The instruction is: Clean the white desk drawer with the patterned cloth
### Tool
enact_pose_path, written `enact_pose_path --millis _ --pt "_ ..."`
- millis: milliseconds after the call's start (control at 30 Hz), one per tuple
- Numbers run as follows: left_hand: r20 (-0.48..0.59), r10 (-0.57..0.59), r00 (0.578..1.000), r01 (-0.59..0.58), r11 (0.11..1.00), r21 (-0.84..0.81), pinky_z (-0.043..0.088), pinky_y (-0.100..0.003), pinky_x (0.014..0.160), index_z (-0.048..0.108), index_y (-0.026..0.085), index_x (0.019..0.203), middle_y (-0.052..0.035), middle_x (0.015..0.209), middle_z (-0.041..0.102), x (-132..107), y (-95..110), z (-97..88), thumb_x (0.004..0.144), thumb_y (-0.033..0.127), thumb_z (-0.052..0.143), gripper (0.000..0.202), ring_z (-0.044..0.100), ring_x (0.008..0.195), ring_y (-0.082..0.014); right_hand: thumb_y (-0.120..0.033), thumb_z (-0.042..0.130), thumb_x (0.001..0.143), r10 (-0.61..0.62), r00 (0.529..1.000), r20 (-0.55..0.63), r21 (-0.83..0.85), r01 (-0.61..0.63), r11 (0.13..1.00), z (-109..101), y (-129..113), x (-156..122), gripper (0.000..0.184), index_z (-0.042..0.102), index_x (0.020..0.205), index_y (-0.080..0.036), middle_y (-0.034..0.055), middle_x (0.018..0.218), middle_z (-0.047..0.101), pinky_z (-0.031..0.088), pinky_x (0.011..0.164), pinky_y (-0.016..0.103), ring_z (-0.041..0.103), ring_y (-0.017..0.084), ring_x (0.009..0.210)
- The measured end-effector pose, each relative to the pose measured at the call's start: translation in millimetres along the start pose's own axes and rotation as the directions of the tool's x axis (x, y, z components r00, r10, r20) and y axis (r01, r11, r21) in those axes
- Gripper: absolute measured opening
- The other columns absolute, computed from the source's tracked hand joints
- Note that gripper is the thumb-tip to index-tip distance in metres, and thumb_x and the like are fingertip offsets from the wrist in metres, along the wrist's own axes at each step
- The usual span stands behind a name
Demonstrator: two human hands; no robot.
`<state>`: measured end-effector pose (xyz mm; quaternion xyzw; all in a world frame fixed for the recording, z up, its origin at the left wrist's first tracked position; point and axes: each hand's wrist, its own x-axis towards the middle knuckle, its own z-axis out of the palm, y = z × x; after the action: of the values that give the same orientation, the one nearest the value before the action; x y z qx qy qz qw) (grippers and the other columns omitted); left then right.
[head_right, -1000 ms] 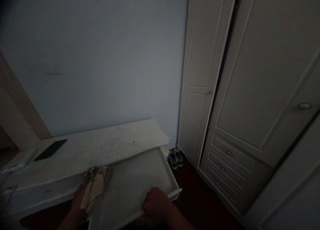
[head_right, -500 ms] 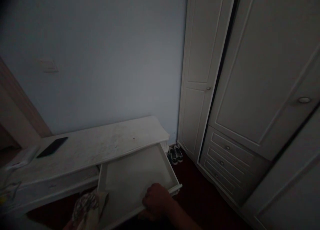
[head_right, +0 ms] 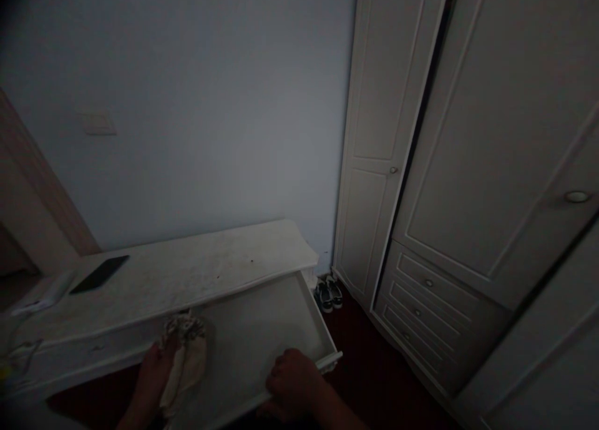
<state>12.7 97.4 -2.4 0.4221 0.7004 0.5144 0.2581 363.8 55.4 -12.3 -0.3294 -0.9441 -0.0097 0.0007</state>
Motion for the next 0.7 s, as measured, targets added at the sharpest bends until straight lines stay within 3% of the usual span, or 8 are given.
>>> enact_pose_path --millis 67,167,267,333,400,500,633,700 --pt "0.075 0.207 0.975 -0.217 0.96 0.175 0.052 -0.05 0.106 0.071 0.023 0.105 -0.0114 0.113 0.076 -13.1 -14.2 -8.6 0.084 0.057 0.055 0.042 0.069 0.115 -0.0343 -0.072 0.052 0.096 0.003 1.0 -0.012 -0.007 -0.003 1.0 -1.3 -0.8 -0.9 0.058 0.074 0.085 -0.019 0.0076 0.075 0.075 0.043 0.07 0.036 0.069 0.024 0.075" --pt "0.257 0.441 0.86 -0.508 0.784 0.356 0.046 -0.049 0.115 0.074 0.027 0.116 -0.0085 0.132 0.071 -31.0 -37.4 -29.4 0.085 0.041 0.05 0.042 0.061 0.129 -0.0326 -0.073 0.05 0.096 0.003 1.0 -0.025 0.0 -0.003 1.0 -4.1 -2.0 -1.9 0.061 0.074 0.084 -0.018 0.0083 0.077 0.075 0.043 0.07 0.035 0.069 0.024 0.075" --pt "0.514 0.455 0.727 -0.681 0.575 0.454 0.044 -0.047 0.117 0.073 0.035 0.127 -0.0023 0.141 0.069 -42.6 -40.3 -45.3 0.084 0.027 0.051 0.049 0.057 0.136 -0.0299 -0.075 0.046 0.097 -0.002 1.0 -0.014 0.002 0.002 1.0 -5.4 -2.2 -2.1 0.065 0.074 0.084 -0.018 0.0086 0.076 0.075 0.042 0.07 0.035 0.069 0.024 0.075" --pt "0.672 0.381 0.635 -0.762 0.45 0.465 0.042 -0.045 0.118 0.07 0.038 0.131 -0.0014 0.143 0.068 -49.2 -25.1 -44.9 0.082 0.019 0.053 0.055 0.057 0.136 -0.0285 -0.075 0.046 0.097 0.005 1.0 -0.019 -0.006 -0.005 1.0 -4.9 -1.9 -1.9 0.065 0.074 0.085 -0.018 0.0089 0.076 0.075 0.043 0.07 0.036 0.069 0.024 0.076" --pt "0.779 0.259 0.57 -0.809 0.343 0.478 0.039 -0.048 0.118 0.07 0.036 0.132 -0.0041 0.142 0.068 -56.4 -0.7 -33.4 0.078 0.013 0.054 0.06 0.058 0.135 -0.0295 -0.074 0.049 0.096 0.012 1.0 -0.024 -0.013 -0.012 1.0 -3.8 -1.4 -1.5 0.062 0.074 0.086 -0.018 0.0088 0.077 0.075 0.043 0.071 0.036 0.069 0.024 0.077" --pt "0.83 0.104 0.548 -0.824 0.235 0.515 0.041 -0.057 0.11 0.074 0.027 0.12 -0.0127 0.131 0.072 -66.1 34.6 -0.5 0.085 0.009 0.046 0.049 0.064 0.125 -0.0335 -0.07 0.055 0.094 0.009 1.0 -0.022 -0.018 -0.009 1.0 -2.3 -1.0 -1.0 0.056 0.073 0.085 -0.018 0.0084 0.077 0.075 0.043 0.07 0.035 0.069 0.024 0.077" --pt "0.896 0.044 0.441 -0.868 0.274 0.414 0.046 -0.058 0.102 0.075 0.017 0.108 -0.0193 0.112 0.075 -68.2 54.0 53.5 0.084 0.009 0.049 0.036 0.07 0.11 -0.0354 -0.071 0.052 0.095 0.006 1.0 -0.028 -0.026 -0.007 1.0 0.2 -1.3 -0.9 0.057 0.073 0.084 -0.019 0.0082 0.076 0.075 0.044 0.07 0.036 0.07 0.025 0.076" --pt "0.901 0.06 0.429 -0.862 0.325 0.389 0.048 -0.056 0.101 0.075 0.017 0.108 -0.018 0.113 0.075 -63.7 56.1 80.6 0.083 0.01 0.051 0.035 0.069 0.111 -0.0352 -0.073 0.052 0.094 0.018 0.999 -0.033 -0.03 -0.019 0.999 2.8 -1.2 -0.8 0.058 0.073 0.084 -0.019 0.0082 0.076 0.075 0.045 0.07 0.036 0.07 0.025 0.075"
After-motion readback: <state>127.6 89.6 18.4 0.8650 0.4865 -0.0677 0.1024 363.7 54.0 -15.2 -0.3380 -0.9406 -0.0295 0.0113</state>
